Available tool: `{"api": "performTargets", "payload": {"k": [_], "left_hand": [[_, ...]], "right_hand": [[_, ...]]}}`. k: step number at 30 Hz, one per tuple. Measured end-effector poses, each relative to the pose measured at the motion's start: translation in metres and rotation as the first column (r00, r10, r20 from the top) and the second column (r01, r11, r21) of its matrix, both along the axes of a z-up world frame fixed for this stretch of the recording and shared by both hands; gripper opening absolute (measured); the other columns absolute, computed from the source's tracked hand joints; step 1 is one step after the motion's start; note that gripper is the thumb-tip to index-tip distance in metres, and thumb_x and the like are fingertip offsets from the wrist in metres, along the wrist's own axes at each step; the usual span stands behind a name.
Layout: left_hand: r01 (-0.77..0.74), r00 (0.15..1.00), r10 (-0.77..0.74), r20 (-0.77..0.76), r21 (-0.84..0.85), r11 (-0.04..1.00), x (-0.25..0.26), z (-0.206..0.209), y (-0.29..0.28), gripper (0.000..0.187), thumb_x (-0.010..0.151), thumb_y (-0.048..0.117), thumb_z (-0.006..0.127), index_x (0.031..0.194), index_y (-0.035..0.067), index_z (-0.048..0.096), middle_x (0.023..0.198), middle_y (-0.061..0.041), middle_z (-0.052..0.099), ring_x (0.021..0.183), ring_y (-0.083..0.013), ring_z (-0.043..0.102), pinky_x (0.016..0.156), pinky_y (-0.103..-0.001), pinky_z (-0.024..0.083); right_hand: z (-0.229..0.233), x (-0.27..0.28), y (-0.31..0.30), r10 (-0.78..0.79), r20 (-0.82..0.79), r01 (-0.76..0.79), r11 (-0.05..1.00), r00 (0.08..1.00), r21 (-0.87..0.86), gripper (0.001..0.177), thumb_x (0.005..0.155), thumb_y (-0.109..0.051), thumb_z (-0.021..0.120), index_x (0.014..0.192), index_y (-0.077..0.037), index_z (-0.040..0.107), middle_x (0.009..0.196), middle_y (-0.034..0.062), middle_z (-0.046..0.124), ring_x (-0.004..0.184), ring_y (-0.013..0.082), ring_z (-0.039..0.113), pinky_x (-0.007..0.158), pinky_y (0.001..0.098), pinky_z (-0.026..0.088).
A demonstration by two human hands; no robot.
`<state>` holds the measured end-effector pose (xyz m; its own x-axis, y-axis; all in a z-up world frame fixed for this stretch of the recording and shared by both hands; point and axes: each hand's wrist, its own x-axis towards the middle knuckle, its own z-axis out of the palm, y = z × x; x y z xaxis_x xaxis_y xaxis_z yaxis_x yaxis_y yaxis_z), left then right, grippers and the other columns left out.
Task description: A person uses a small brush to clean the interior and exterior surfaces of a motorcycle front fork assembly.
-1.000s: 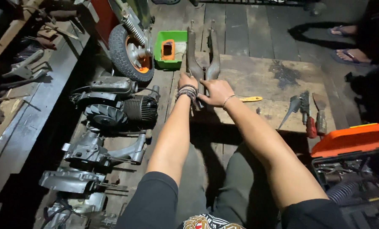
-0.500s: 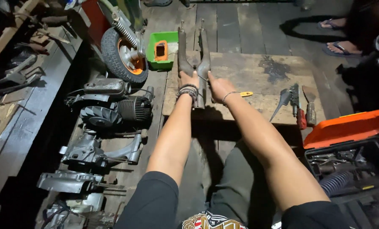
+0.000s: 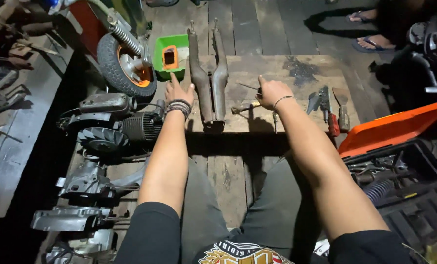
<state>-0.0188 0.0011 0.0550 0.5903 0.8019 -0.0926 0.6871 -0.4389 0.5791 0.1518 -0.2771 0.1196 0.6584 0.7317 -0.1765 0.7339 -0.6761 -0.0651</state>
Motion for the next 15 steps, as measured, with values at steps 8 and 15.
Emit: {"api": "performTargets", "payload": {"k": [8, 15], "left_hand": [[0.004, 0.998, -0.016, -0.057, -0.203, 0.979, 0.011, -0.047, 0.030, 0.091, 0.102, 0.056, 0.058, 0.167, 0.018, 0.006, 0.168, -0.024, 0.019, 0.158, -0.0379, 0.017, 0.127, -0.054, 0.016], [0.086, 0.981, -0.136, -0.141, -0.313, 0.946, 0.037, -0.089, 0.032, 0.096, 0.097, 0.061, 0.059, 0.167, 0.015, 0.013, 0.171, -0.020, 0.013, 0.159, -0.0353, 0.016, 0.128, -0.054, 0.018]], "right_hand": [[-0.004, -0.005, 0.021, -0.007, -0.024, 0.006, 0.999, 1.000, -0.052, 0.078, 0.091, -0.040, 0.064, 0.159, -0.008, 0.040, 0.124, 0.0289, 0.072, 0.118, 0.0483, 0.068, 0.098, 0.0609, 0.054], [-0.038, 0.013, 0.063, -0.033, -0.079, 0.026, 0.996, 0.996, -0.089, 0.080, 0.092, -0.045, 0.065, 0.159, -0.010, 0.038, 0.128, 0.0293, 0.069, 0.121, 0.0493, 0.066, 0.100, 0.0610, 0.053]]}}
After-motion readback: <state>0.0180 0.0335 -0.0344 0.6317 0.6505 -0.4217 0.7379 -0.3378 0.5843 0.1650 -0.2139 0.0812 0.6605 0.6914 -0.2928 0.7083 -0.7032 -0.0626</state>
